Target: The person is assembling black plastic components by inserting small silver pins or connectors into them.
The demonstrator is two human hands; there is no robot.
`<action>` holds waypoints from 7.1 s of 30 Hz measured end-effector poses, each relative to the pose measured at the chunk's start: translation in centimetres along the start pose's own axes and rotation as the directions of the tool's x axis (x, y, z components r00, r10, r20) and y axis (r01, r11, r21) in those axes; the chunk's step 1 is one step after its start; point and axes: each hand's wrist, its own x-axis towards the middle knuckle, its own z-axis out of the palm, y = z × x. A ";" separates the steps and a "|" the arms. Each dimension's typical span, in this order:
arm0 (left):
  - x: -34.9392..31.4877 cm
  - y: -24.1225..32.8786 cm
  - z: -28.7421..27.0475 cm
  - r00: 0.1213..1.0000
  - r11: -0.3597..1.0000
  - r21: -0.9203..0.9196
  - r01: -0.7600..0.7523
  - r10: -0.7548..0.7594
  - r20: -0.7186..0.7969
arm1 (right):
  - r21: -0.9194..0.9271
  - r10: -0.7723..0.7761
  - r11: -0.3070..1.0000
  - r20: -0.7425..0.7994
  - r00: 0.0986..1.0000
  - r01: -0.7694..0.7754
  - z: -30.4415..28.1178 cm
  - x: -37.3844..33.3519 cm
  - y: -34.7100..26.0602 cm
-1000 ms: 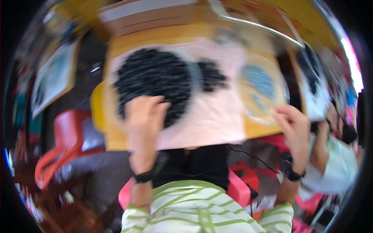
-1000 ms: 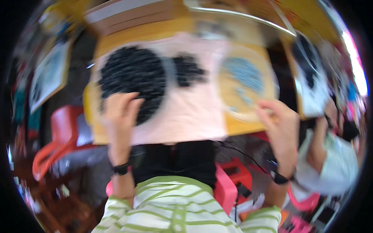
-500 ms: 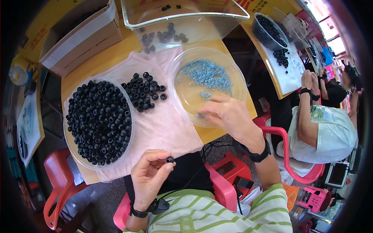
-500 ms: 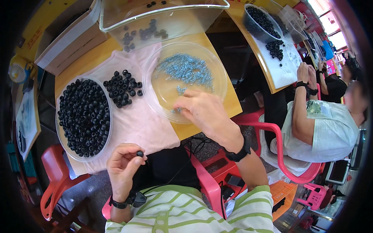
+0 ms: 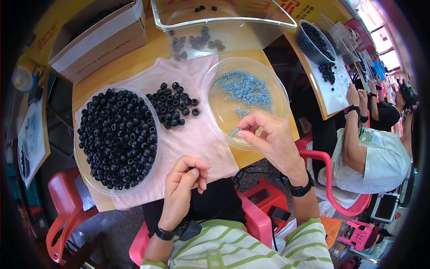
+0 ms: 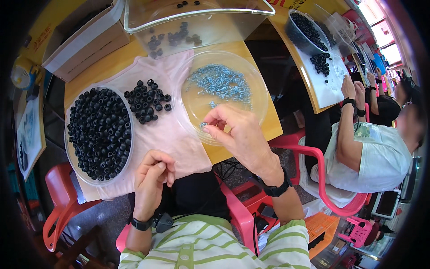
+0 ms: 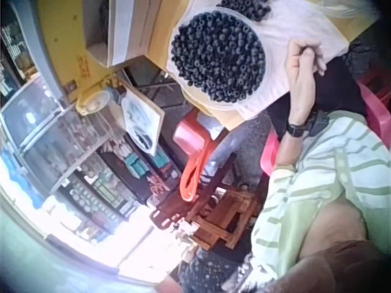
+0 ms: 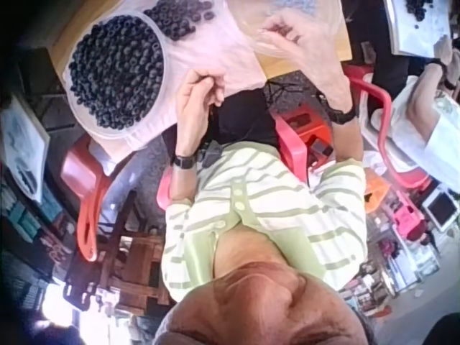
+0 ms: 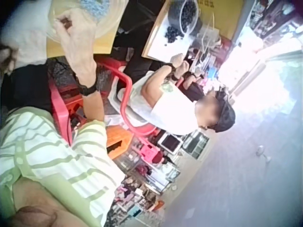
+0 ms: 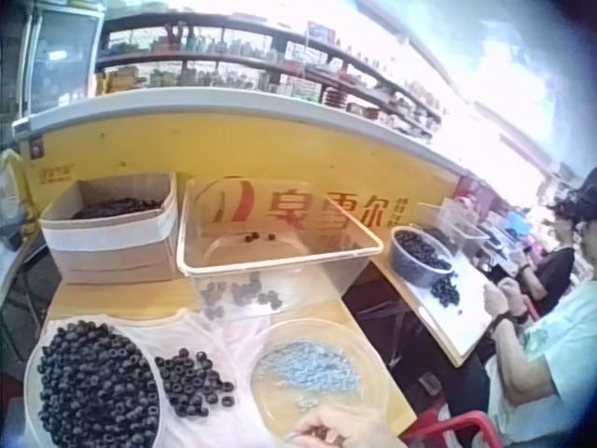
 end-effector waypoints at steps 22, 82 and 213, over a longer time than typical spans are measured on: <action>-0.7 -0.8 -2.5 0.809 0.272 0.879 -0.392 0.556 0.188 | 0.522 0.182 0.761 0.397 0.900 -0.384 7.5 -2.5 -0.9; -0.3 2.0 -1.4 0.958 0.901 0.343 0.264 -0.203 -0.203 | 0.399 -0.139 0.908 0.004 0.990 0.126 10.4 -3.1 0.2; -8.5 1.6 -6.8 0.959 0.930 -0.236 -0.281 0.264 -0.103 | -0.279 -0.493 0.836 -0.007 0.870 0.472 14.3 1.1 -10.0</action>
